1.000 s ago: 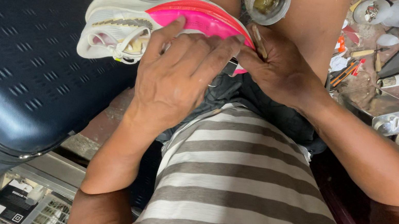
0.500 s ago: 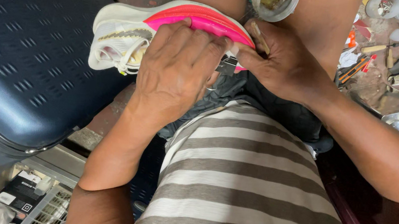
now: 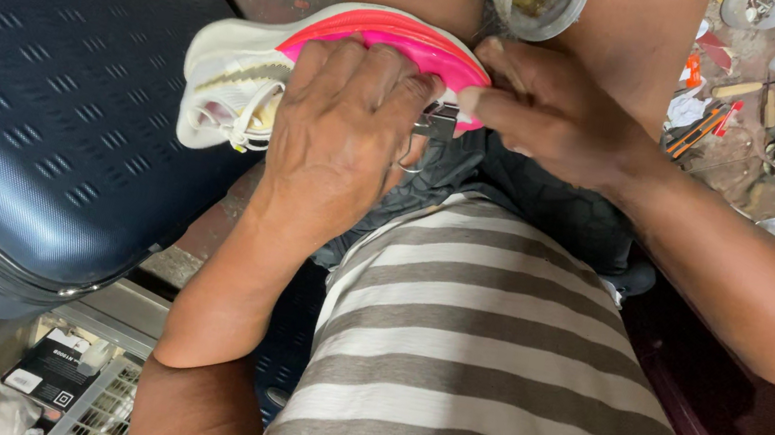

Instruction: The person holds a white and pink sneaker on their lap and uses a small brush to apply pink paint along the sole edge. They repeatedly dip the brush into a container and carefully paint the shoe's perimeter.

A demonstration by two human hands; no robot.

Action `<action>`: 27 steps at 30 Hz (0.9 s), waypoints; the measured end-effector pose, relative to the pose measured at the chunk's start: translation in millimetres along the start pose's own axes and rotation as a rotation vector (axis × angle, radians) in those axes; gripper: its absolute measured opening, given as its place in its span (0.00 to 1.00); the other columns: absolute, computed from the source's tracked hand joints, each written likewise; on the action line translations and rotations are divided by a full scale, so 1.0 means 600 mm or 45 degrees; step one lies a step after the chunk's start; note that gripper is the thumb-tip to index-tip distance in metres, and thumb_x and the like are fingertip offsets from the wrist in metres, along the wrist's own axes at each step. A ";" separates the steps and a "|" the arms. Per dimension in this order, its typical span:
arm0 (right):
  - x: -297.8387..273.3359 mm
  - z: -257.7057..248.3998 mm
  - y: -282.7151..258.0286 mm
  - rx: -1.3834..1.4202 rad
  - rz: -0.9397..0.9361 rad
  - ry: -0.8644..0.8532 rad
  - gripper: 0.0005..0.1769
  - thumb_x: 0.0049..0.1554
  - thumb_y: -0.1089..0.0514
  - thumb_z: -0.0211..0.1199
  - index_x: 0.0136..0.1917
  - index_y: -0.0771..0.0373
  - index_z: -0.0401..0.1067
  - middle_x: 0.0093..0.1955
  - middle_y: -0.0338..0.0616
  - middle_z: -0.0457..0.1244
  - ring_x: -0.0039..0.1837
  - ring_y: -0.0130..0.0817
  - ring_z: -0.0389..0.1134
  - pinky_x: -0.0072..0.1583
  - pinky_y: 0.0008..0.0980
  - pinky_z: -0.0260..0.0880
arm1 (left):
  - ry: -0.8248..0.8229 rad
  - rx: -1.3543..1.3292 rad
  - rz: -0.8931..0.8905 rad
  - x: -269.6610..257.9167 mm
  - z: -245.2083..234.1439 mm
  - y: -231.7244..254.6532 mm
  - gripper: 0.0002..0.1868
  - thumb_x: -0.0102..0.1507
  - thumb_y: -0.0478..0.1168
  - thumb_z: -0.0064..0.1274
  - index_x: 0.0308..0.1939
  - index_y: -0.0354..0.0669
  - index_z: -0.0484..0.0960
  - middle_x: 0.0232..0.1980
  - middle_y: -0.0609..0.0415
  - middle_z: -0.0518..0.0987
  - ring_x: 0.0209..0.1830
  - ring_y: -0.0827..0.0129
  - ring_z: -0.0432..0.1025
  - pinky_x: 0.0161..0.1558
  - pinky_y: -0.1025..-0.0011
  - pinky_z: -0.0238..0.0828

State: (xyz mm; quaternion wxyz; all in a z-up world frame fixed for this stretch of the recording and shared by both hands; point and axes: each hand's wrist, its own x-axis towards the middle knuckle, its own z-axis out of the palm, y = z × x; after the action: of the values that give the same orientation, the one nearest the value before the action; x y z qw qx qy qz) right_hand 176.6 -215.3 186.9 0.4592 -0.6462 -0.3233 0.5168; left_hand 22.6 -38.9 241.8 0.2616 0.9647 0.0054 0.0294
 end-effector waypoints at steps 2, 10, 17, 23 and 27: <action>-0.007 -0.009 -0.005 0.279 0.293 -0.066 0.12 0.65 0.54 0.56 0.50 0.65 0.73 0.30 0.32 0.52 0.31 0.25 0.52 0.34 0.29 0.51 | 0.015 0.000 -0.011 -0.003 -0.003 -0.004 0.24 0.56 0.39 0.69 0.56 0.39 0.83 0.51 0.50 0.76 0.52 0.52 0.69 0.57 0.55 0.62; -0.072 -0.060 -0.007 -0.063 0.408 0.303 0.19 0.68 0.62 0.38 0.49 0.65 0.73 0.31 0.42 0.62 0.30 0.31 0.64 0.33 0.29 0.63 | 0.055 0.042 0.007 -0.006 -0.003 -0.007 0.22 0.57 0.41 0.69 0.54 0.42 0.84 0.51 0.53 0.76 0.52 0.57 0.69 0.59 0.56 0.60; -0.166 -0.090 -0.006 -0.071 -0.131 0.863 0.25 0.79 0.49 0.35 0.53 0.68 0.66 0.44 0.44 0.61 0.40 0.26 0.60 0.44 0.21 0.62 | 0.048 0.086 0.011 -0.002 -0.014 -0.003 0.19 0.59 0.42 0.68 0.51 0.43 0.84 0.52 0.56 0.76 0.52 0.59 0.69 0.56 0.57 0.56; -0.158 -0.059 -0.037 -0.581 -0.341 0.857 0.07 0.69 0.65 0.57 0.55 0.73 0.72 0.52 0.53 0.67 0.48 0.36 0.66 0.49 0.29 0.66 | 0.004 0.102 0.020 0.005 -0.018 -0.005 0.20 0.59 0.43 0.68 0.53 0.45 0.85 0.50 0.57 0.77 0.51 0.60 0.69 0.56 0.57 0.56; -0.118 -0.044 -0.048 -0.847 -0.435 0.788 0.05 0.65 0.70 0.65 0.56 0.73 0.73 0.54 0.53 0.67 0.52 0.42 0.69 0.53 0.32 0.68 | -0.009 0.083 0.028 0.007 -0.020 -0.007 0.18 0.59 0.44 0.68 0.51 0.44 0.84 0.50 0.57 0.77 0.53 0.60 0.69 0.59 0.57 0.58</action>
State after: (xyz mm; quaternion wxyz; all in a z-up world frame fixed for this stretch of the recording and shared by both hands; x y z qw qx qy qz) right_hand 185.5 -274.5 241.1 0.3806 -0.8191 -0.4205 0.0863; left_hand 25.8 -29.2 250.2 0.2296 0.9728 -0.0050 0.0287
